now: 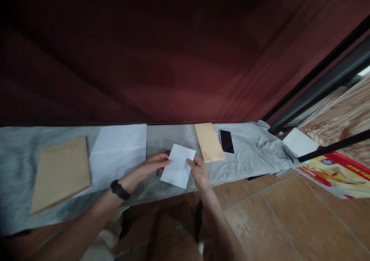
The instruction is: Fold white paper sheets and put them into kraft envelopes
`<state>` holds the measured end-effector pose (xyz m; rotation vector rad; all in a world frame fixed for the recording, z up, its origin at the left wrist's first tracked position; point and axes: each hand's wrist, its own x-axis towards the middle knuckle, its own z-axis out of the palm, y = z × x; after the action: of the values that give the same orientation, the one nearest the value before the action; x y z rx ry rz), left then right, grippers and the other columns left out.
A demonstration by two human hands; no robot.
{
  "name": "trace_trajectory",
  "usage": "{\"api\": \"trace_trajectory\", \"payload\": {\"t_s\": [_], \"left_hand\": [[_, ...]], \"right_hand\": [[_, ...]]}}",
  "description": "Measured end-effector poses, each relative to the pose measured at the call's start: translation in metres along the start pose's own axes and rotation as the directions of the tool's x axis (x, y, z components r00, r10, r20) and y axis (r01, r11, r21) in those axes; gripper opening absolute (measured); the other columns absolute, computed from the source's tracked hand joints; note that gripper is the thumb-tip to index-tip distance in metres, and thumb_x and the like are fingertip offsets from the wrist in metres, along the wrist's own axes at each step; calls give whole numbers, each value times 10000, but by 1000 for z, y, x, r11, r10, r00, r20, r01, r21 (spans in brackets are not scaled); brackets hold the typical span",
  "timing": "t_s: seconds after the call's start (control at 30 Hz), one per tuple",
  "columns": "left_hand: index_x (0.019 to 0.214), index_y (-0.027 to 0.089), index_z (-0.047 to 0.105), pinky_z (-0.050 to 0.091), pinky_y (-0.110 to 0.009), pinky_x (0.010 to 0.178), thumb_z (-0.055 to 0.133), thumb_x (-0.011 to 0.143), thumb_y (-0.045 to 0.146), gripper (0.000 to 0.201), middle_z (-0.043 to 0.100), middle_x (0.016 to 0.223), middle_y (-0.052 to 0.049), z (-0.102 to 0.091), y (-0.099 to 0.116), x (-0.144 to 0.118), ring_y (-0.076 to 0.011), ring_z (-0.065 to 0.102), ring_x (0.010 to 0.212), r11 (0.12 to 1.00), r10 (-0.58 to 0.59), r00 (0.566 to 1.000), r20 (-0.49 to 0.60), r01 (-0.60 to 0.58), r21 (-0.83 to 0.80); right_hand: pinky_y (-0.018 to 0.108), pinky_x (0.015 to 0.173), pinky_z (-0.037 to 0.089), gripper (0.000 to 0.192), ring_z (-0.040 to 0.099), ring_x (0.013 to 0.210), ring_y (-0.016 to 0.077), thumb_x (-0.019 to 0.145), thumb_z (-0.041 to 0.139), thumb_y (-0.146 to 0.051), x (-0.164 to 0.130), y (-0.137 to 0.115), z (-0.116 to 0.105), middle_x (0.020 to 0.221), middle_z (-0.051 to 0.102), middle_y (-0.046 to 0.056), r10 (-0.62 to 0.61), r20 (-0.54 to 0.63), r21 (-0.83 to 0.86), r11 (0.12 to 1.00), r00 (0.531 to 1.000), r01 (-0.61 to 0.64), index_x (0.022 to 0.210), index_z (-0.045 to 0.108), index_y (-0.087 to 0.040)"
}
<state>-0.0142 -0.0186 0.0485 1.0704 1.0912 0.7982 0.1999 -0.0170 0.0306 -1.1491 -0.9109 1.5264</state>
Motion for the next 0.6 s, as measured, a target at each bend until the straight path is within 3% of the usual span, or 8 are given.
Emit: {"api": "trace_trajectory", "payload": {"t_s": [0.13, 0.33, 0.4, 0.47, 0.53, 0.6], "left_hand": [[861, 154, 644, 377, -257, 569, 769, 657, 488, 411, 643, 716, 4, 1, -7, -3, -137, 563, 621, 996, -81, 993, 89, 77, 49], [785, 177, 615, 340, -244, 498, 754, 622, 487, 376, 618, 625, 26, -4, -11, 1, -131, 541, 530, 986, -110, 993, 52, 103, 130], [770, 181, 619, 351, -239, 506, 749, 626, 475, 353, 617, 637, 25, -8, -9, 2, -136, 549, 565, 989, -74, 997, -9, 75, 128], [796, 184, 634, 372, -239, 532, 736, 651, 462, 330, 632, 666, 20, -12, -5, 4, -143, 569, 609, 993, 13, 990, -138, 3, 115], [842, 187, 646, 393, -241, 564, 742, 656, 444, 332, 637, 673, 22, -16, -1, 7, -147, 582, 634, 991, 108, 950, -292, -80, 107], [916, 186, 648, 414, -248, 587, 763, 646, 436, 386, 644, 685, 23, -19, 2, 9, -154, 597, 651, 991, 129, 920, -370, -104, 88]], "right_hand": [[319, 630, 521, 337, 662, 644, 204, 649, 808, -448, 4, 1, 1, 747, 748, 3, -52, -70, 1, 999, 996, 52, 885, 722, -223], [267, 588, 538, 310, 670, 633, 169, 651, 784, -441, 7, -5, 0, 765, 745, 6, 49, -126, -50, 997, 991, -56, 850, 692, -221], [265, 583, 555, 278, 682, 633, 169, 648, 776, -403, 9, -8, -1, 764, 743, 4, 68, -131, -75, 994, 989, -78, 834, 681, -221], [279, 576, 576, 241, 697, 630, 182, 653, 765, -368, 10, -9, -3, 748, 741, 9, 95, -132, -101, 989, 987, -109, 814, 670, -216], [289, 573, 592, 224, 703, 612, 188, 664, 762, -339, 11, -9, -4, 724, 737, 15, 141, -109, -112, 982, 984, -153, 816, 663, -206], [288, 574, 602, 236, 702, 594, 181, 662, 772, -309, 11, -7, -4, 706, 729, 17, 183, -87, -88, 978, 979, -191, 832, 657, -195]]}}
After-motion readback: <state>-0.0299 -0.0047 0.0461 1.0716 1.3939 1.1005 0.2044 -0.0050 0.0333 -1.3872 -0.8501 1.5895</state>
